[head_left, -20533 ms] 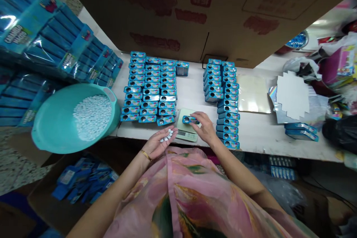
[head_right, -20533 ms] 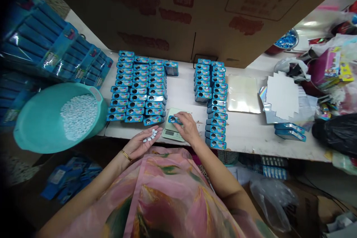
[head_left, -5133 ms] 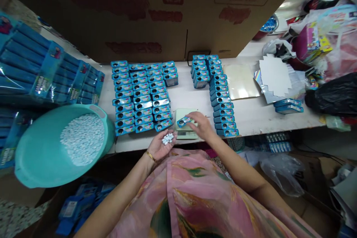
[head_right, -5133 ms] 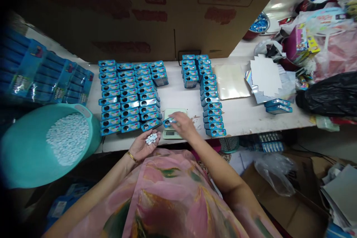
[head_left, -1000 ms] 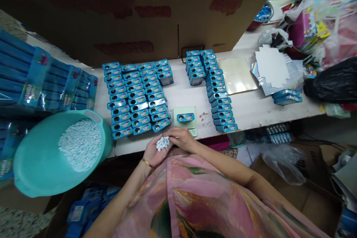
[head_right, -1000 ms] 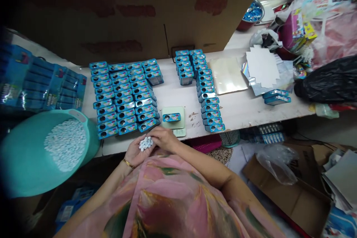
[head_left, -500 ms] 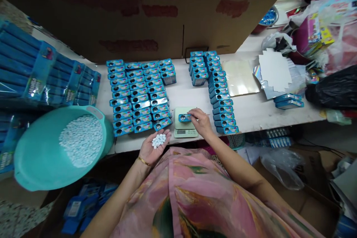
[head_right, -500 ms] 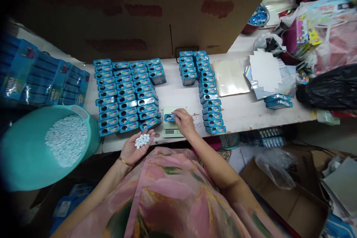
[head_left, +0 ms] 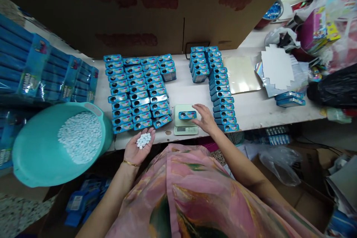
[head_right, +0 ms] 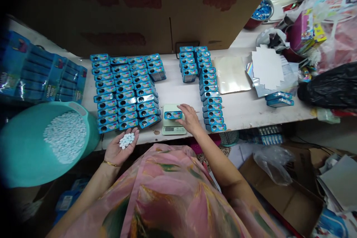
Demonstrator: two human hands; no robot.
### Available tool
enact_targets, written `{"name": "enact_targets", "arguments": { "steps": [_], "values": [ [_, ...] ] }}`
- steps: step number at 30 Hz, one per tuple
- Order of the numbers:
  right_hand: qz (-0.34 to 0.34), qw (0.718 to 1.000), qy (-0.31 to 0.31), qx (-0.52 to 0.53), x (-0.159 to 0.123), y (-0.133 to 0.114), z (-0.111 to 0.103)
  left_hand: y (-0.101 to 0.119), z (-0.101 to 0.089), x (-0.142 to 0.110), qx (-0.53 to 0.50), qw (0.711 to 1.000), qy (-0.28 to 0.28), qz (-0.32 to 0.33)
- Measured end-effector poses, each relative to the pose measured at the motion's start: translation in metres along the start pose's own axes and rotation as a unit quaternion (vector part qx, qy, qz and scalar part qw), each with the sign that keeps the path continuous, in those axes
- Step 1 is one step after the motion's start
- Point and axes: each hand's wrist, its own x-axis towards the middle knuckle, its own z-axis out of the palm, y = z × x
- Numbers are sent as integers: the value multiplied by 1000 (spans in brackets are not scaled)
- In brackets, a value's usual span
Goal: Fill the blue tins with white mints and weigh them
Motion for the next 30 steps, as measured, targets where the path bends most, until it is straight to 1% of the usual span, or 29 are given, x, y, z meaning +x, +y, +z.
{"name": "enact_targets", "arguments": {
  "steps": [3,7,10,12,14,15,18,21,23,24,26,28,29,30],
  "values": [
    [-4,999,-42,-34,6,-2,5,3,0,1,-4,1000,1,4],
    [7,994,-84,-65,11,-1,12,8,-5,3,-22,1000,18,6],
    [3,990,-108,-90,13,-1,14,15,-9,4,-36,999,23,7],
    [-10,988,-115,-101,20,-1,14,20,-11,3,-45,999,25,8],
    [-19,989,-94,-108,37,1,14,25,-12,1,-52,998,30,12],
    [-21,991,-75,-112,51,3,15,28,-12,-1,-54,998,31,16],
    [-13,992,-19,-126,108,7,26,34,-15,-4,-59,997,34,33],
    [5,991,-13,-130,165,9,45,38,-19,-8,-55,997,38,48],
    [6,992,-13,-123,187,13,55,39,-22,-10,-47,997,41,52],
    [3,993,0,-122,192,16,56,39,-24,-11,-43,997,42,52],
    [9,989,57,-136,189,29,48,40,-29,-12,-36,997,47,54],
    [43,976,120,-179,178,47,31,39,-32,-11,-33,997,55,53],
    [62,968,137,-203,172,56,20,38,-33,-11,-34,996,59,51],
    [75,962,140,-222,167,66,10,37,-32,-9,-35,996,62,49]
  ]
}}
